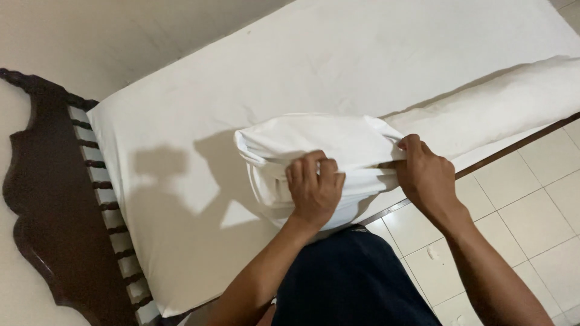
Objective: Cover pillows with clean pillowcases and arrange them on the bed.
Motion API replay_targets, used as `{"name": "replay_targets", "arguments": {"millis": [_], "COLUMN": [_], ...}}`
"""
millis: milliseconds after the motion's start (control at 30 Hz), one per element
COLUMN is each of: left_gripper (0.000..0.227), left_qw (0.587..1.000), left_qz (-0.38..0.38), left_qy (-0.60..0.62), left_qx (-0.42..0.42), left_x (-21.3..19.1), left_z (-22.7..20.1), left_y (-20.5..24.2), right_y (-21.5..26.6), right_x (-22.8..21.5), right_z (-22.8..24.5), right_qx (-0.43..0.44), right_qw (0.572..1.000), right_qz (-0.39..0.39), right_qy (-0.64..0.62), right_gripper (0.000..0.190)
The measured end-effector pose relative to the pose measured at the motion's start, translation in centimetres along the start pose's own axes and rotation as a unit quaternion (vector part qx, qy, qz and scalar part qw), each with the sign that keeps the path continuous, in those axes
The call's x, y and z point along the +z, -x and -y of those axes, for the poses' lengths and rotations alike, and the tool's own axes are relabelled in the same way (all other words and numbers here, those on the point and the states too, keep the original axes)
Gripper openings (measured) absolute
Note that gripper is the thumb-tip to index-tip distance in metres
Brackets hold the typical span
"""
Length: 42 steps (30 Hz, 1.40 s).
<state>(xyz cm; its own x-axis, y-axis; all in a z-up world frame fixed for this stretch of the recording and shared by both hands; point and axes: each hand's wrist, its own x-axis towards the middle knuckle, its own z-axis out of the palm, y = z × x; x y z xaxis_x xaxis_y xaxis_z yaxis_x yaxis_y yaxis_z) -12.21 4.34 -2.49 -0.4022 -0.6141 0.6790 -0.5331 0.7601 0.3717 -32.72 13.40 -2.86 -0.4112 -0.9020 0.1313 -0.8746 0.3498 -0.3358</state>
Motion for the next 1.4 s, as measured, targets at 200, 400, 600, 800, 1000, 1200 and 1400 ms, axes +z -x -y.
{"name": "replay_targets", "arguments": {"millis": [200, 400, 600, 800, 1000, 1200, 1400], "left_gripper": [0.029, 0.03, 0.046, 0.057, 0.076, 0.086, 0.095], "left_qw": [0.984, 0.955, 0.951, 0.957, 0.886, 0.952, 0.965], "left_qz": [0.056, 0.24, 0.2, 0.196, 0.455, 0.299, 0.246], "left_qy": [0.061, 0.069, 0.015, -0.084, -0.084, 0.065, 0.075], "left_qx": [0.16, 0.158, 0.234, 0.197, -0.008, 0.024, 0.06], "left_x": [2.1, 3.8, 3.7, 6.1, 5.5, 6.2, 6.6], "left_z": [-0.1, -1.4, -2.4, -0.7, -0.5, -2.9, -2.9], "left_y": [3.7, 7.6, 6.3, 6.5, 2.0, 5.8, 7.6], "right_y": [0.1, -1.0, -0.2, 1.4, 3.3, 3.1, 2.8], "right_x": [0.1, 2.2, 3.1, 3.2, 1.9, 2.0, 0.9], "right_z": [0.3, -0.9, -0.6, -2.0, 0.2, 2.7, 3.9], "right_qx": [0.031, 0.163, 0.161, 0.151, 0.099, -0.093, -0.08], "right_qw": [0.989, 0.957, 0.932, 0.946, 0.973, 0.983, 0.977], "right_qz": [-0.019, 0.024, 0.028, 0.04, 0.059, -0.043, -0.125], "right_qy": [-0.145, -0.238, -0.323, -0.282, -0.2, -0.149, -0.155], "right_gripper": [0.025, 0.018, 0.024, 0.023, 0.014, 0.016, 0.011]}}
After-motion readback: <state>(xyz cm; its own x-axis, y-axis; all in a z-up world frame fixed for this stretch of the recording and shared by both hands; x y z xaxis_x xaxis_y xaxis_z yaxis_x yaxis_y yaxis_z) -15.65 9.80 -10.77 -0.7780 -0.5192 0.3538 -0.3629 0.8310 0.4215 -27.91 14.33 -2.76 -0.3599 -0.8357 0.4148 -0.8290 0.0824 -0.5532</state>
